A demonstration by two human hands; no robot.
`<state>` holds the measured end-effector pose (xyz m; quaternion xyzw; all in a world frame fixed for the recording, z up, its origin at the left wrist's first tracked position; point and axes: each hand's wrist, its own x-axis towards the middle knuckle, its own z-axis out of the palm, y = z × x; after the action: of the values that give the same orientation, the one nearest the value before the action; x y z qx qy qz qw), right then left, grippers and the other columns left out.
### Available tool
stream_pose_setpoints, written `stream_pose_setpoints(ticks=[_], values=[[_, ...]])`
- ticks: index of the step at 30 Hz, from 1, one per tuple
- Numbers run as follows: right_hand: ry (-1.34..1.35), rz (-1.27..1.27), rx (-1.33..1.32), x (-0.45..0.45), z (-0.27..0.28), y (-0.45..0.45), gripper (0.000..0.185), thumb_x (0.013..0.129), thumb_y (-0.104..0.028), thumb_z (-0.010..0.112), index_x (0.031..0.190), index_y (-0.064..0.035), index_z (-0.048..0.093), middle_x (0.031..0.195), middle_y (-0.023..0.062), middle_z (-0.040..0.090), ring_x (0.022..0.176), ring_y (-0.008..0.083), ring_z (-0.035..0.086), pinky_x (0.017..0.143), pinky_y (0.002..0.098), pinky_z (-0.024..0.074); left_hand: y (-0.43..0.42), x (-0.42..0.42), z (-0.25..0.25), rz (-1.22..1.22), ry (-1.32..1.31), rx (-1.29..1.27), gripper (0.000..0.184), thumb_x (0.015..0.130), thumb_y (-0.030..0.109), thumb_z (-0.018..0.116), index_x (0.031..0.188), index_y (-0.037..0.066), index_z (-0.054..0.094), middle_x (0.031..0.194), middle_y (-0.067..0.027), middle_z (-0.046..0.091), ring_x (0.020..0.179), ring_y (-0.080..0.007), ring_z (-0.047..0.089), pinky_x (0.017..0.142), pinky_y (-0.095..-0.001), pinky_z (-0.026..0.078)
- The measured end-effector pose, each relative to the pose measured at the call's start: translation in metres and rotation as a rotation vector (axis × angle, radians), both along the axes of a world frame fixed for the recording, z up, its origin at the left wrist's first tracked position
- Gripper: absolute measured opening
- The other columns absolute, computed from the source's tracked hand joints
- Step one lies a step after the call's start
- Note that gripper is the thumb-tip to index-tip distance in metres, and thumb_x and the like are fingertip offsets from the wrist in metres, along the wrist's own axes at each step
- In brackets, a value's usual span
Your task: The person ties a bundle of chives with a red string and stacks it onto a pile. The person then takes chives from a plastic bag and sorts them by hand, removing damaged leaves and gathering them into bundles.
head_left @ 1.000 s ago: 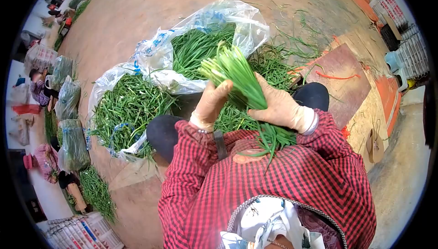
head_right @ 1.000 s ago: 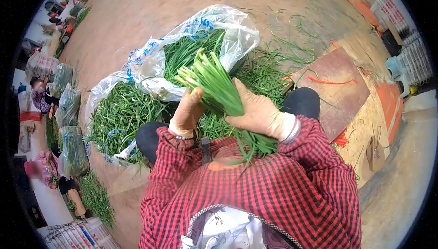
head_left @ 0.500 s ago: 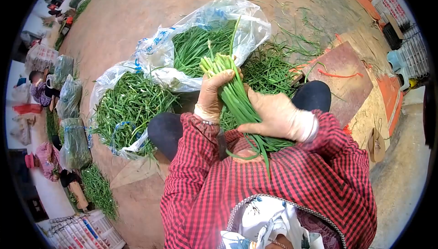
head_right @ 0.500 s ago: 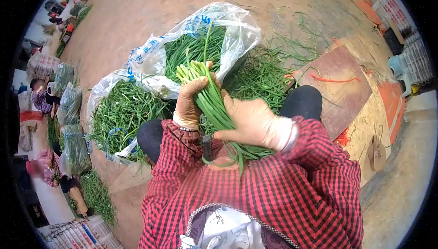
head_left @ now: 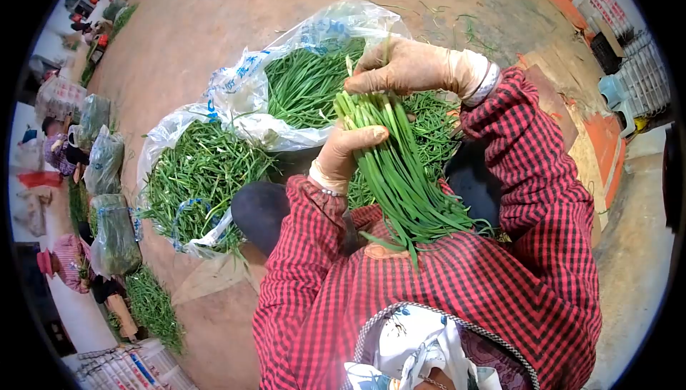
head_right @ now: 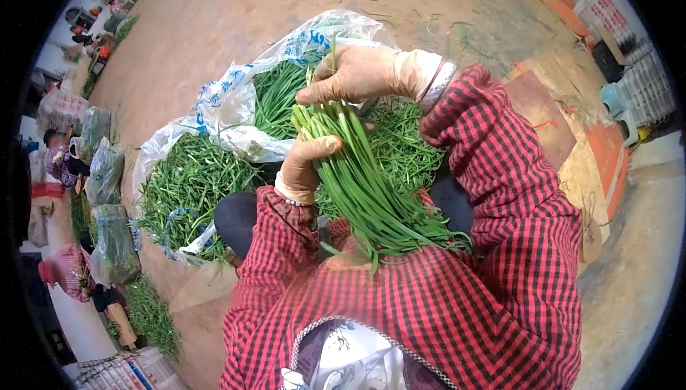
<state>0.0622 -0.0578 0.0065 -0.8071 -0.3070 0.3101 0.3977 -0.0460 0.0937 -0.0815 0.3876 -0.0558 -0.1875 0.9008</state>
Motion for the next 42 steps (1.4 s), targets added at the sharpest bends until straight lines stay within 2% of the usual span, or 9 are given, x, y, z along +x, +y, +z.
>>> stream_pose_setpoints(ticks=[11,16,20,23,25,28,30,35,42], values=[[0.068,-0.181,0.03,-0.004,0.01,0.018,0.025,0.092,-0.028,0.062,0.1,-0.005,0.067,0.071,-0.0006,0.059,0.066,0.0087,0.054,0.059,0.0273,0.0464,-0.002,-0.001,0.005,-0.076,0.031,-0.14,0.076,0.064,0.023,0.073,0.13,-0.004,0.048,0.103,-0.0183,0.064,0.09,-0.0282,0.066,0.081,-0.0403,0.056],[-0.435,-0.392,0.259,0.04,0.016,0.007,0.038,0.093,-0.032,0.062,0.118,-0.0037,0.062,0.091,0.001,0.064,0.081,0.0112,0.057,0.076,0.0254,0.05,0.0,0.009,-0.005,-0.206,-0.059,-0.195,0.089,0.062,0.018,0.074,0.14,-0.003,0.037,0.109,-0.0214,0.063,0.089,-0.0263,0.065,0.079,-0.0394,0.056],[-1.215,-0.632,0.56,0.134,0.051,-0.057,0.024,0.093,-0.024,0.06,0.099,-0.0022,0.07,0.078,0.0105,0.068,0.075,0.0187,0.064,0.065,0.0348,0.0506,0.001,0.006,-0.006,-0.229,-0.039,-0.325,0.092,0.062,0.016,0.075,0.143,-0.001,0.034,0.132,-0.0268,0.051,0.092,-0.0235,0.064,0.082,-0.0374,0.057],[-0.748,-0.888,0.561,0.167,0.072,-0.113,0.019,0.093,-0.022,0.062,0.09,-0.0043,0.07,0.076,0.0069,0.066,0.074,0.0144,0.062,0.064,0.0293,0.0489,0.006,0.005,-0.009,-0.149,-0.025,-0.334,0.093,0.062,0.015,0.075,0.144,-0.001,0.033,0.135,-0.0269,0.048,0.094,-0.0225,0.065,0.082,-0.0363,0.057],[-0.767,-0.792,0.314,0.128,0.068,-0.115,0.015,0.09,-0.018,0.066,0.096,-0.0048,0.068,0.082,0.005,0.065,0.076,0.0112,0.06,0.062,0.0256,0.0489,0.006,0.005,-0.011,-0.147,-0.032,-0.33,0.094,0.063,0.016,0.075,0.144,-0.001,0.031,0.137,-0.0271,0.046,0.096,-0.022,0.064,0.083,-0.0356,0.056],[-0.574,-0.16,-0.174,0.045,0.037,-0.061,0.068,0.088,-0.034,0.07,0.142,-0.0052,0.041,0.132,0.0112,0.054,0.12,0.0197,0.052,0.101,0.0322,0.0439,0.004,0.009,-0.012,-0.186,-0.039,-0.34,0.093,0.065,0.015,0.075,0.145,-0.001,0.029,0.137,-0.0261,0.046,0.098,-0.0248,0.064,0.086,-0.0396,0.055],[-0.535,0.193,0.01,-0.003,0.029,-0.028,0.082,0.082,-0.032,0.075,0.146,-0.0035,0.033,0.142,0.0178,0.045,0.131,0.0269,0.043,0.108,0.0387,0.037,0.005,0.012,-0.025,-0.21,-0.033,-0.237,0.093,0.065,0.018,0.076,0.145,0.002,0.03,0.137,-0.0209,0.047,0.104,-0.0261,0.062,0.091,-0.0418,0.052],[-0.778,0.396,0.126,-0.039,0.002,0.015,0.071,0.072,-0.043,0.079,0.127,-0.0039,0.055,0.127,0.0191,0.055,0.117,0.0366,0.054,0.1,0.044,0.044,0.002,0.004,-0.016,0.041,-0.099,-0.211,0.089,0.066,0.026,0.079,0.143,0.011,0.037,0.14,-0.004,0.043,0.133,-0.0234,0.038,0.112,-0.0399,0.029],[-1.02,0.392,0.159,-0.057,-0.016,0.023,0.046,0.078,-0.041,0.073,0.109,-0.0086,0.064,0.097,0.0095,0.065,0.092,0.032,0.063,0.096,0.0411,0.0475,0.003,0.009,-0.066,-0.001,-0.085,-0.258,0.076,0.074,0.023,0.076,0.139,0.008,0.041,0.14,-0.0072,0.042,0.132,-0.0238,0.039,0.11,-0.0394,0.033]])
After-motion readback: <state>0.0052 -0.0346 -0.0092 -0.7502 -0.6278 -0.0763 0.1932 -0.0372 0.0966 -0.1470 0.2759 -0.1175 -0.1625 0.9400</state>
